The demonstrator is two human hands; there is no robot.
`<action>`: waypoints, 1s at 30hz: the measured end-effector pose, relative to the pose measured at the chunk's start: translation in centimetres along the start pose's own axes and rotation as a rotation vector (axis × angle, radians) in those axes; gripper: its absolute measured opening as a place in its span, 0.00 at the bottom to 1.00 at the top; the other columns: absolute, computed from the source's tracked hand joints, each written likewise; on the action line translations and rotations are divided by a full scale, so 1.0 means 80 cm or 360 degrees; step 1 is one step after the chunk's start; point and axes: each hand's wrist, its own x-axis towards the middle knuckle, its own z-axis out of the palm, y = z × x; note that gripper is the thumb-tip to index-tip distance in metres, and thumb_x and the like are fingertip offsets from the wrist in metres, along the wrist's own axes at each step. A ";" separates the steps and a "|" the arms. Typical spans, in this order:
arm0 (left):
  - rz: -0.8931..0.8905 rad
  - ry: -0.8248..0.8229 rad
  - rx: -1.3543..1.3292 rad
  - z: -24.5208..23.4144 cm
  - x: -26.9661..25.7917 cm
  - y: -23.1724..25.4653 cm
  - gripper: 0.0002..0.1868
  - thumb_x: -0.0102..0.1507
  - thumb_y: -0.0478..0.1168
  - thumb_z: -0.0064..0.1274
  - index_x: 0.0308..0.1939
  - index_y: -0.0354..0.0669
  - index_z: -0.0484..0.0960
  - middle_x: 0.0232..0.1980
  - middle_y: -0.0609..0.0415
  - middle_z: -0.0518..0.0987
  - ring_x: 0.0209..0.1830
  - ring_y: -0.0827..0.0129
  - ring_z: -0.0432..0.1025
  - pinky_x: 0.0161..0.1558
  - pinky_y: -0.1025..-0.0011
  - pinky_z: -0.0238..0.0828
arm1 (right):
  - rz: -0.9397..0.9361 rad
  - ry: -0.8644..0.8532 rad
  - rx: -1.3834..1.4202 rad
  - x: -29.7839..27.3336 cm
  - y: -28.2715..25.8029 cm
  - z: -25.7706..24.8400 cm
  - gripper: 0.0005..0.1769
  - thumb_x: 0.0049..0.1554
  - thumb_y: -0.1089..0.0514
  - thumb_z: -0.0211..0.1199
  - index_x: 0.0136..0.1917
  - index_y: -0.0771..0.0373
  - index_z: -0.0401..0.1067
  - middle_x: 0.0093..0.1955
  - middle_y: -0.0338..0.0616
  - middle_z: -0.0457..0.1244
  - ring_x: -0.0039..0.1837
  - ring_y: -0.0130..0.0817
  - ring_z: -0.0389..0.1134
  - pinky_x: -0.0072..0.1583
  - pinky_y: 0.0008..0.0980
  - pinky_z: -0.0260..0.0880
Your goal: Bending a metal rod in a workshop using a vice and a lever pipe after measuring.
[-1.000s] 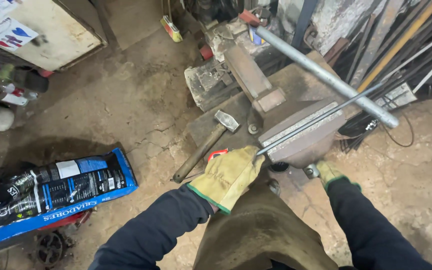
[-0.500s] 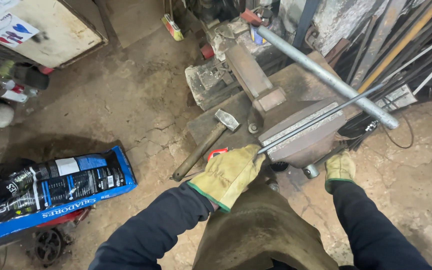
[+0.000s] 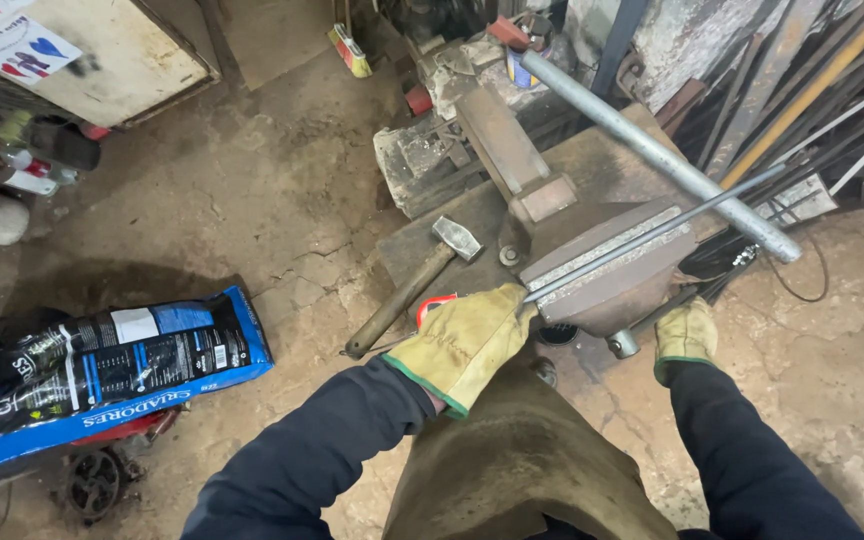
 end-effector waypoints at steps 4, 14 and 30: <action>-0.0179 -0.0153 0.0035 -0.001 0.004 0.003 0.12 0.67 0.47 0.50 0.41 0.42 0.79 0.33 0.41 0.82 0.32 0.45 0.77 0.34 0.51 0.73 | -0.0117 -0.0163 -0.0382 0.002 0.005 0.015 0.19 0.70 0.54 0.44 0.65 0.59 0.72 0.63 0.43 0.68 0.65 0.36 0.69 0.64 0.32 0.67; -0.0066 -0.0012 0.0037 0.009 0.002 -0.005 0.11 0.65 0.46 0.52 0.37 0.41 0.79 0.33 0.42 0.82 0.32 0.45 0.77 0.33 0.52 0.72 | -0.0494 -0.0583 -0.1024 -0.001 -0.045 -0.145 0.27 0.65 0.56 0.46 0.76 0.63 0.61 0.74 0.43 0.60 0.73 0.36 0.61 0.68 0.36 0.59; -0.0114 -0.0101 0.0024 -0.001 0.004 0.003 0.13 0.66 0.47 0.49 0.37 0.42 0.79 0.33 0.41 0.81 0.33 0.43 0.77 0.34 0.50 0.72 | 0.0431 -0.0842 0.1393 -0.106 -0.143 -0.127 0.18 0.60 0.55 0.59 0.63 0.57 0.74 0.52 0.54 0.72 0.55 0.45 0.73 0.57 0.40 0.72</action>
